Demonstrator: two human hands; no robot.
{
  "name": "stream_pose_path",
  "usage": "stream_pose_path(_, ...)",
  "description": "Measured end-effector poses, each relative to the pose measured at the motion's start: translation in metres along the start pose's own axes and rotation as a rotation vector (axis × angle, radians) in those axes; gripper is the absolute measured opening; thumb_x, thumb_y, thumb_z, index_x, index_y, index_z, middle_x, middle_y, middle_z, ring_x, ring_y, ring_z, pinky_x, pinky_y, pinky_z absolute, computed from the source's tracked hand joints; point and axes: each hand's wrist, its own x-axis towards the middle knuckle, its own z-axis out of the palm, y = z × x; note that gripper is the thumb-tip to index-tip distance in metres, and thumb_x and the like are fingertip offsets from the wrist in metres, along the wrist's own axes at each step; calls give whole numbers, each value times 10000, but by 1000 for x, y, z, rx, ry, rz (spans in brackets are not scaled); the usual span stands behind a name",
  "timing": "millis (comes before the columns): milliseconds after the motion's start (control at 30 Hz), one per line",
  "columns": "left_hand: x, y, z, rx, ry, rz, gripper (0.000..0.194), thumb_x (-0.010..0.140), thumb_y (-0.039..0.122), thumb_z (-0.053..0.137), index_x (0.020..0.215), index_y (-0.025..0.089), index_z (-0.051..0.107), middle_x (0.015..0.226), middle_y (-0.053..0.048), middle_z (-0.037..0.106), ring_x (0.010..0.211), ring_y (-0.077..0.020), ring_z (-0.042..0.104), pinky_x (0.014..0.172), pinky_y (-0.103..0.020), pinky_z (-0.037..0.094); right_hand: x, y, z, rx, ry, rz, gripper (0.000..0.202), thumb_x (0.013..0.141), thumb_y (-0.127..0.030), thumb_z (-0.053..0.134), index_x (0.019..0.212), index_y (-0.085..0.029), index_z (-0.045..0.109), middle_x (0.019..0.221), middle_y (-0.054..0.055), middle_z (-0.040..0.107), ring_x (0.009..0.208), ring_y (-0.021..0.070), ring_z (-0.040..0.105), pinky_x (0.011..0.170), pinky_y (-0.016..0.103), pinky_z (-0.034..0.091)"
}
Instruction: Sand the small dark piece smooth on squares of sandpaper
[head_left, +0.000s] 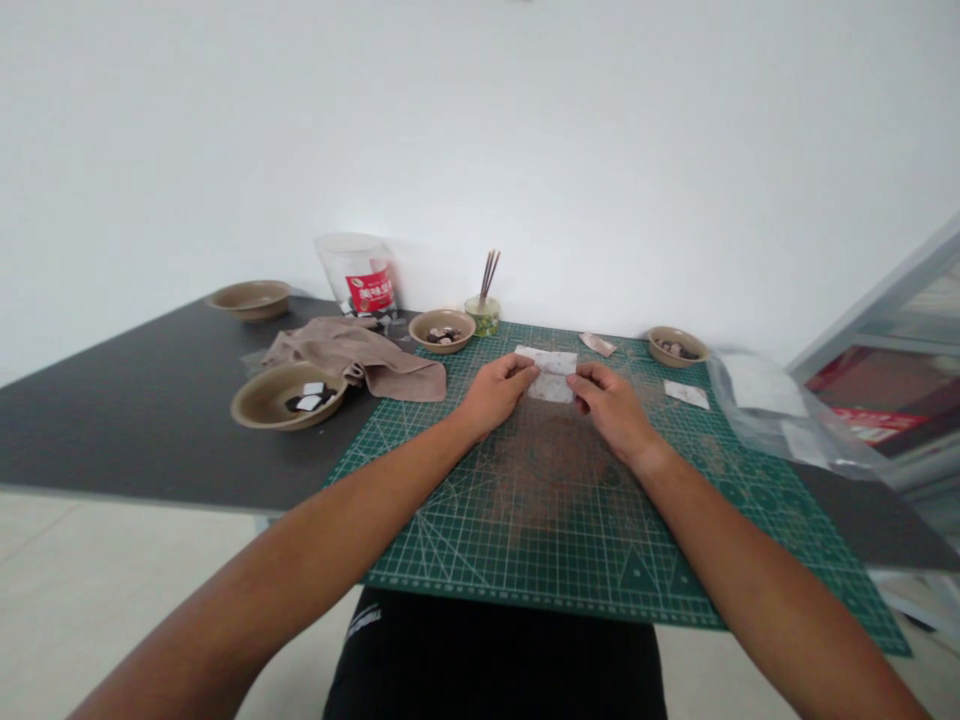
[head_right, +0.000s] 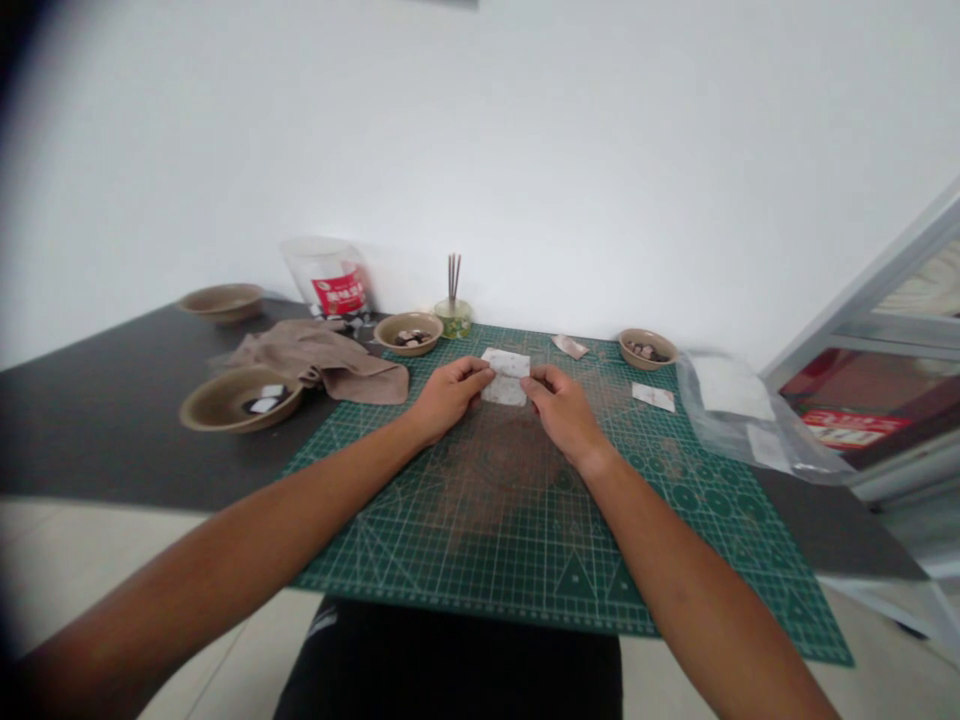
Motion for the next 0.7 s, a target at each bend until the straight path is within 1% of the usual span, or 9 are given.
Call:
stream_pose_path(133, -2, 0, 0, -44, 6, -17, 250, 822, 425, 652, 852, 177, 658, 588, 53, 509, 555, -110, 437, 548, -240, 337, -1, 0, 1, -5, -2, 2, 206, 869, -416, 618, 812, -222, 655, 604, -24, 563, 592, 166, 519, 601, 311, 380)
stream_pose_path(333, -7, 1, 1, -145, -10, -55, 208, 795, 390, 658, 790, 184, 624, 567, 56, 487, 515, -101, 431, 517, -241, 310, -1, 1, 2, -19, -7, 5, 221, 871, -423, 611, 805, -217, 657, 608, -27, 559, 592, 163, 518, 597, 308, 378)
stream_pose_path(700, -7, 0, 1, -266, -22, -105, 177, 740, 352, 685, 770, 182, 646, 567, 43, 519, 499, -101, 460, 503, -250, 311, -1, 5, 3, -29, -38, 24, 230, 871, -438, 611, 821, -220, 665, 612, -27, 567, 598, 163, 524, 601, 306, 385)
